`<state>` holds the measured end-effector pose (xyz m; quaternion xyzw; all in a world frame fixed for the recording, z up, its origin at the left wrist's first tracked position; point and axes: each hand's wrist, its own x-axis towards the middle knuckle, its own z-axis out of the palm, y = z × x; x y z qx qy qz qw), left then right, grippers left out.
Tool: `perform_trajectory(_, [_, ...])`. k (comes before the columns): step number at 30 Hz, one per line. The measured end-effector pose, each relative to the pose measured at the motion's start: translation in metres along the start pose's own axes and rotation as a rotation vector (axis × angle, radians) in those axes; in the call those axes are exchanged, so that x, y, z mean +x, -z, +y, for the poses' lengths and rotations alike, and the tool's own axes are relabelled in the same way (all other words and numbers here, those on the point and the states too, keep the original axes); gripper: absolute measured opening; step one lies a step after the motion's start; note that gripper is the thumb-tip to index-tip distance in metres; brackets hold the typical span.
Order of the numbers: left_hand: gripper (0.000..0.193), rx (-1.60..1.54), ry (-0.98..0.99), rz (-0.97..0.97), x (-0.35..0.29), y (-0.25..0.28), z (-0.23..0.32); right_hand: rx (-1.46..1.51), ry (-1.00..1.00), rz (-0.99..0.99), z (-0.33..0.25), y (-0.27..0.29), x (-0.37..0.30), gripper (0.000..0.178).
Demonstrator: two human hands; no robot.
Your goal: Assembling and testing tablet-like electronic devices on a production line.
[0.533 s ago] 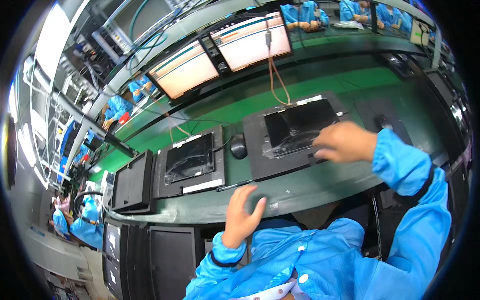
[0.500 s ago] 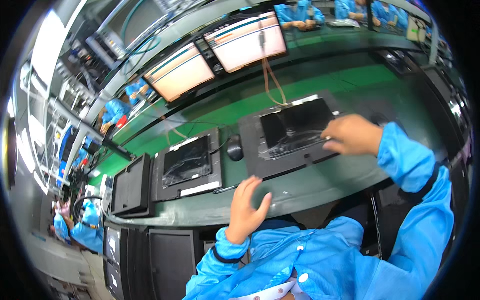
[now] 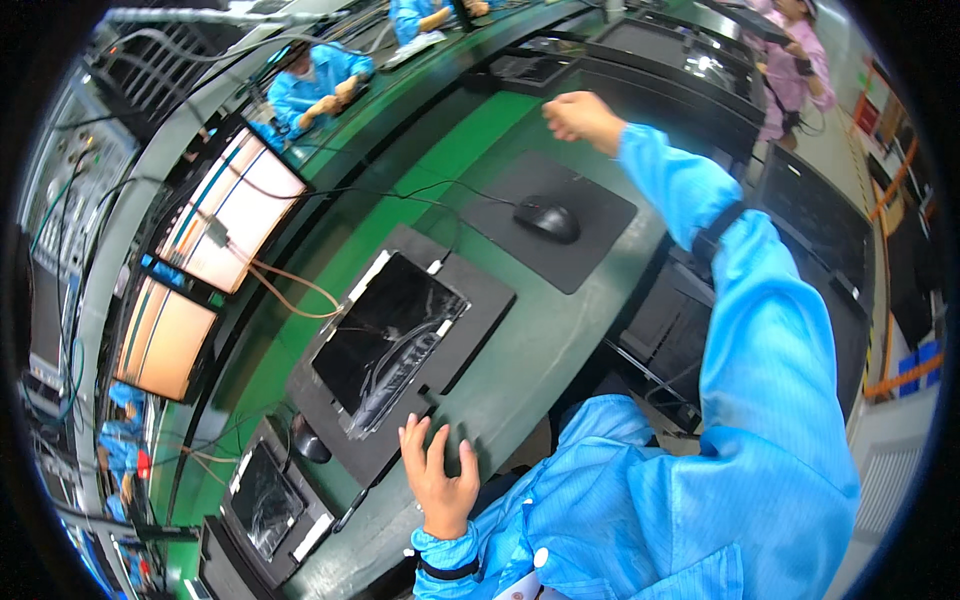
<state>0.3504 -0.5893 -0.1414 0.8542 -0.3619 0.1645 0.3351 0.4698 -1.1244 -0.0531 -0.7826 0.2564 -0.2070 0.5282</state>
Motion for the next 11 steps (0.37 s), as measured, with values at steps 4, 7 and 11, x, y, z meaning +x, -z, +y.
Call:
perform_trajectory(4, [0.030, 0.026, -0.061, 0.061, -0.005, 0.001, 0.010, 0.319, 0.123, -0.065, -0.061, -0.070, -0.014, 0.023])
perform_trajectory(7, [0.030, -0.391, 0.048, -0.006, 0.009, 0.000, 0.039, 0.621, 0.191, -0.190, -0.121, -0.124, -0.043, 0.023])
perform_trajectory(11, [0.057, -0.864, 0.303, -0.196, 0.012, -0.013, 0.070, 0.980, 0.166, -0.315, -0.175, -0.190, -0.106, 0.022])
